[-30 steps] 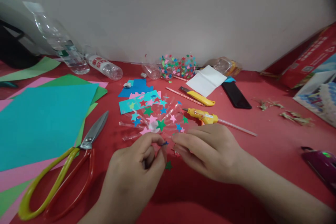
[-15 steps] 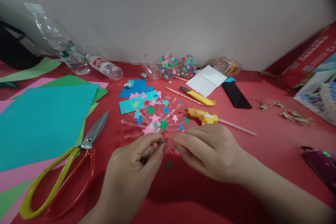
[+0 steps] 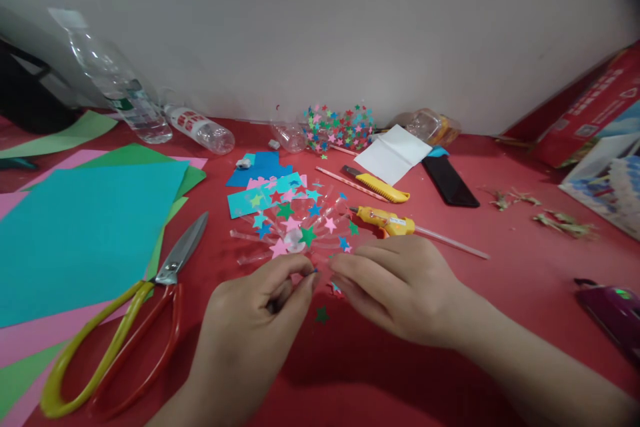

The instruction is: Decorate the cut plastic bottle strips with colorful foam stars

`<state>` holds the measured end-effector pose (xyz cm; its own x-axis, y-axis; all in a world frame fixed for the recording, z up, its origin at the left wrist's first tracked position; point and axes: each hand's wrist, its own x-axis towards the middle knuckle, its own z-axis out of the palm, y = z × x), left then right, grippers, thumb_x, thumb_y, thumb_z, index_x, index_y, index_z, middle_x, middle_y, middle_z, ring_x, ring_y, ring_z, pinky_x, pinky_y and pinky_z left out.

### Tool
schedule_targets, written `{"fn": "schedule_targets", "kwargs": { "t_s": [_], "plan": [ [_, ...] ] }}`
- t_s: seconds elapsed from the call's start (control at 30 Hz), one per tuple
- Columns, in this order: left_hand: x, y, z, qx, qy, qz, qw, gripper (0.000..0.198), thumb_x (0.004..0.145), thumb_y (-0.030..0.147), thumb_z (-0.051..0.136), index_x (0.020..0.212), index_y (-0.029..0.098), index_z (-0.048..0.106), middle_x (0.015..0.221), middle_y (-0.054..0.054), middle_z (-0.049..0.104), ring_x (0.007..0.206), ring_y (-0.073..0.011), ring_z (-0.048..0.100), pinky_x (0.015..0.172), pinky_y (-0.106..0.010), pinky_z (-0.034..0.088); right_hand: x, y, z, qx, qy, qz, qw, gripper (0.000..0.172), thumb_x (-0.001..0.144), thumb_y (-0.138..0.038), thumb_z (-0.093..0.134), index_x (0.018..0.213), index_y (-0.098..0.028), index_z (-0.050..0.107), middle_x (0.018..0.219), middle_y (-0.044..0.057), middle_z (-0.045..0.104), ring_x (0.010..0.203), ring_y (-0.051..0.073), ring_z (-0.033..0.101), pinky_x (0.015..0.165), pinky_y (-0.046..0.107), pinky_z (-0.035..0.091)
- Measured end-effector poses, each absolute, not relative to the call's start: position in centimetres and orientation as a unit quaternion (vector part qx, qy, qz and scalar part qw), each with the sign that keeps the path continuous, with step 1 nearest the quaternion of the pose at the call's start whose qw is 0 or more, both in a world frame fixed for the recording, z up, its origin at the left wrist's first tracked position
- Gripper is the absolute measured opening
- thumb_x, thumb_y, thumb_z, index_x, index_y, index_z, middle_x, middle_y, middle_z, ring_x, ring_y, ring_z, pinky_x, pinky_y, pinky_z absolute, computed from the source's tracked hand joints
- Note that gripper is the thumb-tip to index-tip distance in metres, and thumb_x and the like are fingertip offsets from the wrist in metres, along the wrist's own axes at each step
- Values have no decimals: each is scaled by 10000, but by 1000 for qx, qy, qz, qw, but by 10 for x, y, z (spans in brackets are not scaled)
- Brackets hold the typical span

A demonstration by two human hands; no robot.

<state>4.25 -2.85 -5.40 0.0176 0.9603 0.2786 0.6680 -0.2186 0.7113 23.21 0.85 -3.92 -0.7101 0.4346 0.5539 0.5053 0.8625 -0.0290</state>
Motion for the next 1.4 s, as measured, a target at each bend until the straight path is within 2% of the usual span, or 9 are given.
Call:
{"fn": "schedule_targets", "kwargs": {
  "t_s": [0.23, 0.4, 0.57, 0.73, 0.9, 1.17, 1.4],
  "plan": [
    [39, -27, -55, 739, 556, 370, 94, 100, 826, 242, 566, 832, 202, 657, 428, 112, 366, 352, -52, 346, 362, -155, 262, 231, 9, -39, -255, -922, -61, 286, 205, 897, -81, 450, 808, -146, 623, 606, -6, 622, 519, 103, 525, 506, 230, 334],
    [39, -30, -57, 752, 540, 360, 116, 132, 810, 174, 544, 888, 201, 648, 444, 118, 343, 352, -51, 356, 385, -155, 297, 226, 8, -43, -276, -912, -59, 299, 168, 930, -149, 453, 921, -119, 619, 632, 5, 651, 522, 108, 539, 488, 246, 291],
    [41, -30, -60, 757, 541, 347, 119, 122, 798, 156, 541, 834, 201, 649, 442, 113, 333, 355, -54, 352, 383, -161, 290, 221, 5, -50, -299, -911, -21, 285, 255, 934, -137, 404, 793, -140, 617, 575, -12, 575, 476, 101, 451, 468, 262, 231],
    [42, -31, -59, 750, 548, 355, 104, 110, 805, 166, 538, 853, 198, 631, 447, 115, 329, 352, -60, 357, 383, -169, 294, 222, 6, -52, -303, -915, -11, 268, 286, 944, -159, 385, 766, -142, 608, 563, -11, 543, 480, 97, 406, 479, 250, 216],
    [43, -33, -57, 759, 538, 357, 87, 149, 833, 194, 533, 952, 191, 623, 451, 120, 342, 340, -61, 354, 381, -175, 291, 223, 6, -50, -299, -914, 2, 274, 283, 944, -144, 385, 776, -132, 613, 578, -6, 547, 488, 94, 404, 479, 246, 225],
    [43, -29, -60, 748, 571, 323, 101, 137, 764, 167, 575, 872, 210, 646, 424, 125, 360, 342, -64, 387, 376, -167, 294, 222, 5, -53, -310, -911, 12, 272, 269, 943, -156, 401, 797, -135, 625, 591, -2, 575, 496, 100, 438, 480, 238, 251],
    [43, -29, -57, 749, 570, 327, 85, 131, 804, 207, 539, 815, 190, 668, 406, 111, 413, 344, -64, 411, 383, -166, 306, 222, 3, -52, -286, -914, -1, 289, 238, 928, -133, 412, 840, -118, 632, 637, 19, 628, 525, 118, 518, 502, 257, 291]
  ]
}}
